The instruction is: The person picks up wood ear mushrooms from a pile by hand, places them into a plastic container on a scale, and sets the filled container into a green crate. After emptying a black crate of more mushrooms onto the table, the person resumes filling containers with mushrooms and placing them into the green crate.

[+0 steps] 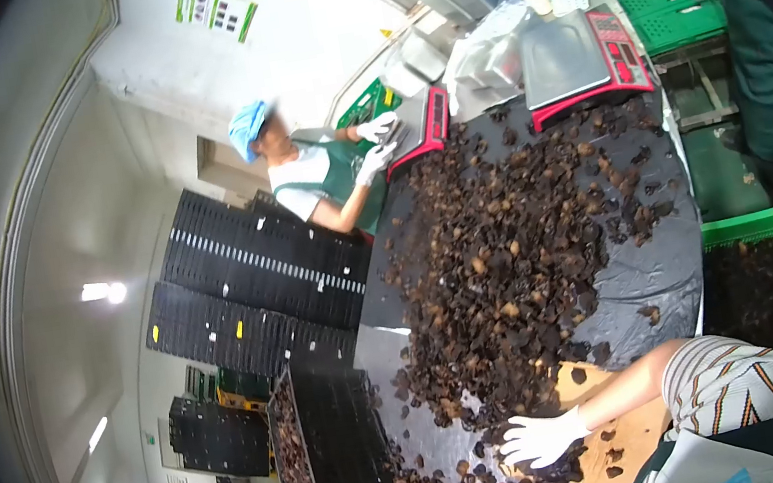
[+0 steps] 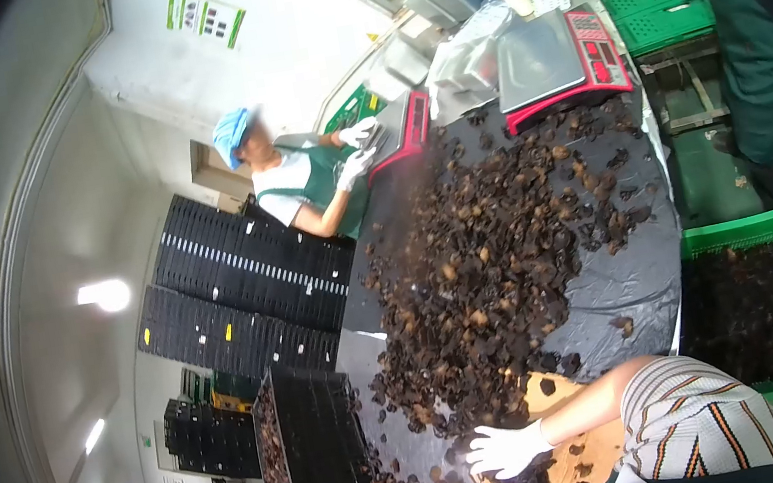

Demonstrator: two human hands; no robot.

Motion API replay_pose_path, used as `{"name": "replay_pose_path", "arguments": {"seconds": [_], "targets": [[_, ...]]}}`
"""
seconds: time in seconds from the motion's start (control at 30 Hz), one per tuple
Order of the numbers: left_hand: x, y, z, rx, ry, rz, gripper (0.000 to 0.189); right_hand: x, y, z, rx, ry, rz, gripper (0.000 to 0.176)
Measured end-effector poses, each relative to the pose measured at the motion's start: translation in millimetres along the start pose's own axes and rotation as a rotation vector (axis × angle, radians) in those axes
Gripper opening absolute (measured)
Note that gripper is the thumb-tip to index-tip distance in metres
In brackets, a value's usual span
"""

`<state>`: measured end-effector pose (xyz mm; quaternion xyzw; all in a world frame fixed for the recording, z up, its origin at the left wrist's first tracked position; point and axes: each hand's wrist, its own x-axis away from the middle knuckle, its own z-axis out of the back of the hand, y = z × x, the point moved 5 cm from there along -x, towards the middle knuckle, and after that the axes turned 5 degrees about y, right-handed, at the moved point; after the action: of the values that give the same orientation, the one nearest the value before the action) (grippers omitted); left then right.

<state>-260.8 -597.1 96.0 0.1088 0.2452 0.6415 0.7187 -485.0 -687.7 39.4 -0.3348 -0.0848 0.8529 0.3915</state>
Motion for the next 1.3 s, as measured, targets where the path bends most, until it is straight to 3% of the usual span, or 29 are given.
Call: {"name": "replay_pose_path", "arguments": {"seconds": [0.1, 0.17, 0.2, 0.23, 0.3, 0.37, 0.4, 0.43, 0.5, 0.53, 0.63, 0.67, 0.7, 0.77, 0.87, 0.97, 1.0, 1.1, 1.23, 1.27, 1.3], "targets": [[-21.8, 20.1, -21.6, 0.196, 0.033, -0.148, 0.042, 15.8, 26.7, 25.9, 0.156, 0.068, -0.281, 0.065], [-43.8, 15.2, -53.7, 0.351, 0.042, -0.338, 0.044, 30.3, 34.3, 32.3, 0.077, -0.265, -0.392, 0.071], [-47.5, 94.6, -37.9, 0.023, -0.266, -0.274, 0.068, 39.2, 33.6, 29.7, 0.071, -0.277, -0.335, 0.071], [-54.3, 66.1, -75.8, -0.028, -0.089, -0.389, 0.072, 48.4, 31.2, 22.6, 0.066, -0.288, -0.276, 0.07], [-63.3, 64.5, -113.8, -0.321, -0.148, -0.32, 0.076, 66.2, 21.8, 13.8, -0.02, -0.344, -0.202, 0.064], [-56.8, 49.5, -152.7, -0.329, -0.364, -0.052, 0.077, 89.1, 17.4, 7.9, -0.058, -0.283, -0.169, 0.061], [-42.8, 69.4, -156.4, -0.364, -0.368, -0.048, 0.074, 99.7, 13.5, 20.7, -0.029, -0.072, -0.108, 0.052], [-23.9, 87.3, -154.4, -0.471, -0.316, 0.008, 0.07, 105.7, 18.2, 22.5, -0.029, -0.111, -0.109, 0.05], [-2.6, 52.6, -180.0, -0.466, 0.089, -0.549, 0.06, 113.6, 12.4, 55.8, -0.034, -0.187, -0.107, 0.046], [-6.2, 48.5, -177.0, -0.068, 0.045, -0.646, 0.048, 118.7, 17.1, 62.6, -0.031, 0.169, -0.016, 0.036], [-2.0, 77.3, -140.4, -0.013, 0.395, -0.969, 0.042, 106.1, 38.0, 75.2, 0.05, 0.278, -0.135, 0.043], [-0.6, 114.3, -112.3, -0.039, 0.2, -0.439, 0.043, 98.4, 47.1, 73.3, 0.101, 0.17, -0.268, 0.054], [-5.5, 101.7, -114.7, -0.143, 0.267, -0.403, 0.048, 95.0, 52.5, 67.6, 0.108, 0.08, -0.359, 0.062], [-7.0, 94.6, -121.6, -0.343, 0.185, -0.266, 0.054, 86.0, 45.7, 56.2, 0.115, -0.117, -0.332, 0.067], [2.1, 85.2, -135.7, -0.268, 0.073, -0.253, 0.049, 96.1, 27.1, 11.1, 0.037, -0.195, -0.113, 0.072], [22.9, 79.5, -148.1, -0.122, -0.023, -0.271, 0.044, 119.7, 10.8, 9.9, -0.027, -0.24, 0.021, 0.071], [28.4, 78.9, -150.5, -0.077, -0.038, -0.27, 0.042, 126.9, 6.5, 30.2, 0.025, -0.135, 0.112, 0.063], [41.0, 77.2, -152.0, 0.025, -0.053, -0.248, 0.037, 140.3, 14.9, 75.3, -0.029, 0.031, 0.006, 0.05], [49.0, 76.0, -148.2, 0.135, -0.016, -0.176, 0.031, 144.9, 29.3, 83.4, -0.008, 0.284, -0.131, 0.03], [48.2, 74.5, -146.7, 0.159, 0.004, -0.155, 0.03, 143.2, 29.4, 63.7, 0.085, 0.111, -0.089, 0.022], [45.6, 72.3, -143.8, 0.182, 0.03, -0.13, 0.028, 141.3, 25.5, 54.1, -0.025, 0.09, -0.052, 0.021]]}}
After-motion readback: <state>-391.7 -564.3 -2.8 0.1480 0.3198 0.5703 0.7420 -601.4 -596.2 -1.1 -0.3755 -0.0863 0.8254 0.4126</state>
